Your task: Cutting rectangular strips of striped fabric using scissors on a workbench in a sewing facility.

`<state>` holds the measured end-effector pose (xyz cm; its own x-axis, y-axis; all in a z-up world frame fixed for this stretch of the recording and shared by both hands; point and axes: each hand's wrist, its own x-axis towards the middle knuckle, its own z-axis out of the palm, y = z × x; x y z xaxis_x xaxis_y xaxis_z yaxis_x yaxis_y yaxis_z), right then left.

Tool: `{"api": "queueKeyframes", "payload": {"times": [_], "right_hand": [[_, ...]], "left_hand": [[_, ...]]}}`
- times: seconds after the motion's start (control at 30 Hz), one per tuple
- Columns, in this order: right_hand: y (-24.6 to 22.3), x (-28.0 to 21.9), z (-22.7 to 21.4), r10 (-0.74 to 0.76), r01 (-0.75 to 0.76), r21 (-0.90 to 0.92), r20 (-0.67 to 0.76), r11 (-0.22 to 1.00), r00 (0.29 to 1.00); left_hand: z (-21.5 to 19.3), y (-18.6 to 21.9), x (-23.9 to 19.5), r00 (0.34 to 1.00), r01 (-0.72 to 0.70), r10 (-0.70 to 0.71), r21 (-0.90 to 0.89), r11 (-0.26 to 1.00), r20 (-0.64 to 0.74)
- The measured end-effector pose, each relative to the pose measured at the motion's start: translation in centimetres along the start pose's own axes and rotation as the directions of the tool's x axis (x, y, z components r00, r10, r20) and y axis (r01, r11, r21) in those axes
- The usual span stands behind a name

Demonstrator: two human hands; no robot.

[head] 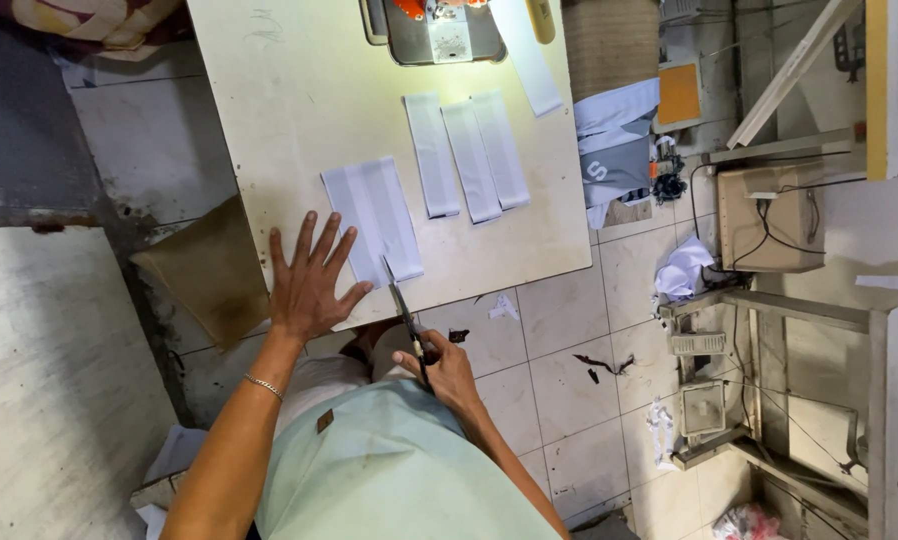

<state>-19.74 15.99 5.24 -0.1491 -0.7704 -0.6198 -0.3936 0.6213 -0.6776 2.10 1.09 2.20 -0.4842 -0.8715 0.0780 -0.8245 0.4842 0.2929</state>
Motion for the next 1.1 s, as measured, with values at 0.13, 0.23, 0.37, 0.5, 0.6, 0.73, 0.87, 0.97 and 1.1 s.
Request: {"api": "queueKeyframes", "payload": {"times": [0.13,0.23,0.37,0.5,0.6,0.73,0.87,0.97,1.1], "right_hand": [[1.9,0.6,0.4,0.006,-0.006,0.008,0.016,1.0,1.0],[2.3,0.5,0.3,0.003,-0.004,0.017,0.014,1.0,1.0],[-1.8,0.0,-1.1,0.03,-0.029,-0.013,0.037,0.999,0.999],[-4.4,0.9,-0.8,0.07,-0.066,-0.077,0.051,0.995,0.996],[-6.7,1.0,-1.0,0.049,-0.045,-0.082,0.045,0.996,0.998],[-5.5,1.6,-0.4,0.01,-0.008,-0.099,0.013,0.995,1.0],[-4.0,2.4,0.2,-0.009,0.01,-0.082,0.014,0.997,1.0],[-3.3,2.4,0.4,-0.027,0.028,-0.044,0.021,0.999,0.999],[-2.6,3.0,0.1,-0.007,0.006,0.041,0.027,0.999,1.0]], "left_hand": [[-0.1,0.0,0.1,1.0,-0.002,0.002,0.008,1.0,-0.006],[-0.2,0.1,-0.1,1.0,-0.008,0.007,0.016,1.0,0.005],[-0.2,0.1,0.3,0.999,-0.016,0.018,0.028,0.999,-0.039],[0.0,0.1,0.2,0.997,-0.023,0.025,0.031,0.999,-0.072],[0.2,0.2,0.3,0.996,-0.027,0.03,0.035,0.999,-0.087],[-0.3,0.3,0.6,0.994,-0.025,0.031,0.053,0.998,-0.101],[0.1,0.1,0.4,0.994,-0.027,0.032,0.043,0.999,-0.109],[0.2,0.1,0.2,0.994,-0.027,0.032,0.056,0.998,-0.106],[0.0,0.2,0.6,0.993,-0.021,0.025,0.032,0.999,-0.116]]}}
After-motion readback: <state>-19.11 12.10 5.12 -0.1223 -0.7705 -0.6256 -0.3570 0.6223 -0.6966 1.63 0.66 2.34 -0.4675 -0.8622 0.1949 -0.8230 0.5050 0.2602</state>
